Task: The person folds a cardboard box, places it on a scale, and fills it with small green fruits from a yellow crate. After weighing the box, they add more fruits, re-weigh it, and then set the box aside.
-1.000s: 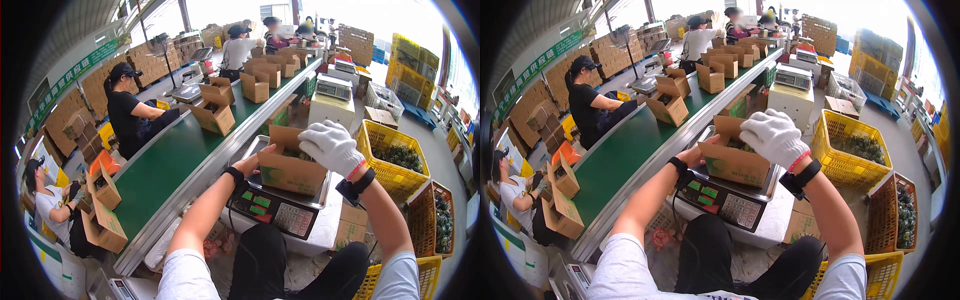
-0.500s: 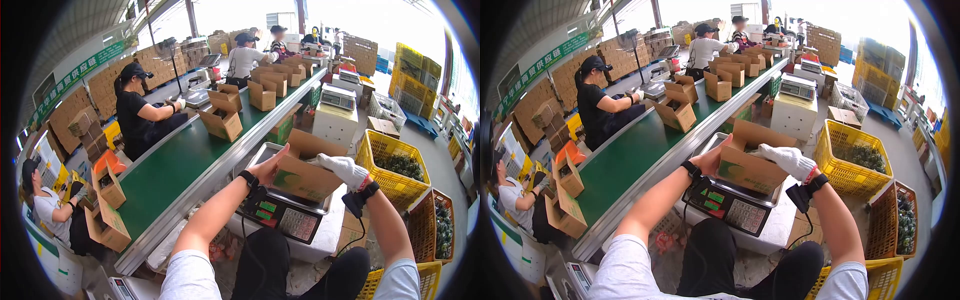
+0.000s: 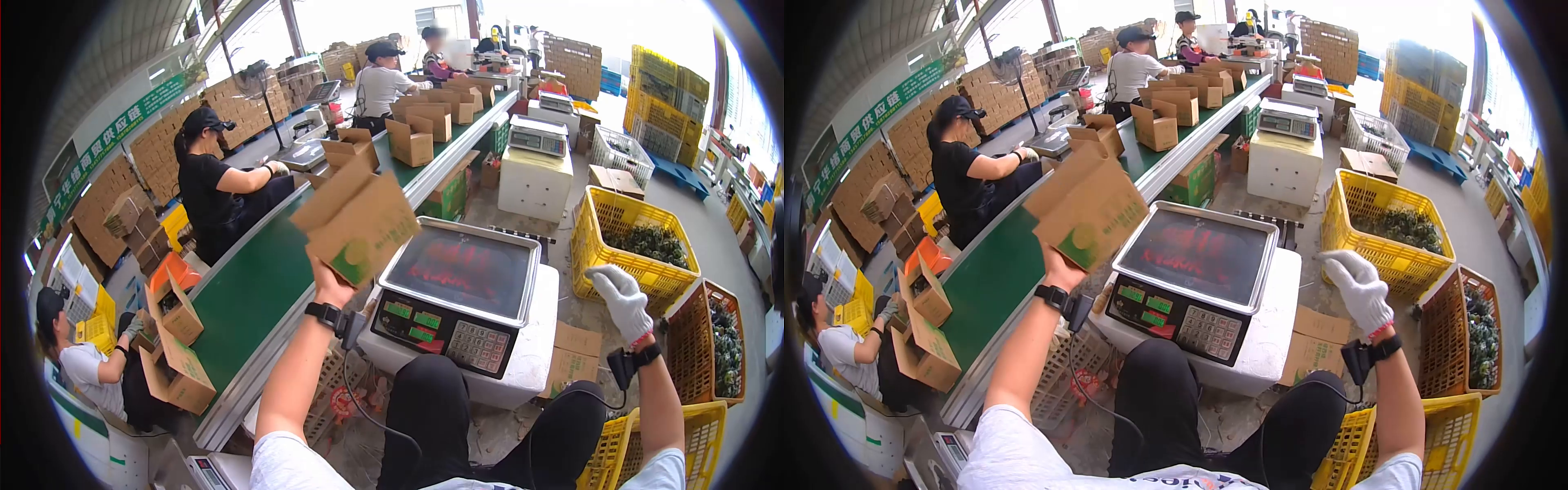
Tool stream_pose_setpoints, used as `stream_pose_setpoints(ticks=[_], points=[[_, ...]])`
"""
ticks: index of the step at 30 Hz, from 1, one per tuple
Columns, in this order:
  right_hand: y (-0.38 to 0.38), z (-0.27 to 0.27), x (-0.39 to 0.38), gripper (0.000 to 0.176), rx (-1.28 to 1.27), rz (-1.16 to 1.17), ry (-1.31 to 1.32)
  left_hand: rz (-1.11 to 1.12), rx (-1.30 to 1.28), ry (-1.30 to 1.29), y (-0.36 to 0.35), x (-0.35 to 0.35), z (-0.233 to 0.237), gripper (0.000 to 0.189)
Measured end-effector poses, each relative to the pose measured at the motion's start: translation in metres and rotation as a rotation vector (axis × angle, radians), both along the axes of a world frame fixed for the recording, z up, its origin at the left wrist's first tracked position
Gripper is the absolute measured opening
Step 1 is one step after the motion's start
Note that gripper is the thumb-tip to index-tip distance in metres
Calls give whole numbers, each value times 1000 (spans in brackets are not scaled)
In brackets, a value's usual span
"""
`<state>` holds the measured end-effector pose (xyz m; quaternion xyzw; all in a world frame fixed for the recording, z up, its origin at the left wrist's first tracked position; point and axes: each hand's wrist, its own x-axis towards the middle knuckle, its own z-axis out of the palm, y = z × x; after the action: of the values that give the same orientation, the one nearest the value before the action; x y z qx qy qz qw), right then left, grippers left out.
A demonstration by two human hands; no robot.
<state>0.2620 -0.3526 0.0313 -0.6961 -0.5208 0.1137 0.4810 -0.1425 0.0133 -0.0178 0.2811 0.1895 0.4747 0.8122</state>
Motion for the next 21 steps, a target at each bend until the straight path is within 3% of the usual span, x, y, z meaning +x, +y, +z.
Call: stream_pose_setpoints(ticks=[2, 4, 6, 7, 8, 10, 11, 16, 17, 18, 19, 21], points=[[-40, -48, 32, 29, -118, -109, 158, 354, 26, 87, 34, -25, -10, 87], [-79, -106, 66, 28, -230, -264, 188, 829, -193, 353, 62, -22, -9, 112], [-114, -140, 82, 30, -436, -370, 357, 894, -261, 323, 111, -35, -24, 131], [-131, -173, 100, 33, -476, -408, 481, 978, -365, 277, 114, -31, -16, 131], [-135, -177, 95, 33, -482, -428, 497, 988, -358, 297, 126, -31, -15, 132], [-148, -174, 85, 41, -757, -492, 496, 928, -292, 437, 149, -46, -22, 134], [-157, -196, 98, 45, -847, -412, 261, 852, -256, 541, 158, -52, -29, 136], [-170, -250, 104, 67, -1262, -271, 89, 254, -139, 1324, 177, -115, -60, 154], [-160, -247, 104, 71, -1344, -174, 11, 247, -170, 1394, 177, -126, -64, 158], [-155, -254, 105, 72, -1325, -197, 153, 302, -169, 1346, 158, -119, -53, 150], [-148, -273, 115, 73, -1358, -159, 47, 377, -257, 1317, 171, -130, -62, 142], [-135, -283, 113, 76, -1375, -287, 123, 442, -235, 1259, 148, -133, -57, 133]])
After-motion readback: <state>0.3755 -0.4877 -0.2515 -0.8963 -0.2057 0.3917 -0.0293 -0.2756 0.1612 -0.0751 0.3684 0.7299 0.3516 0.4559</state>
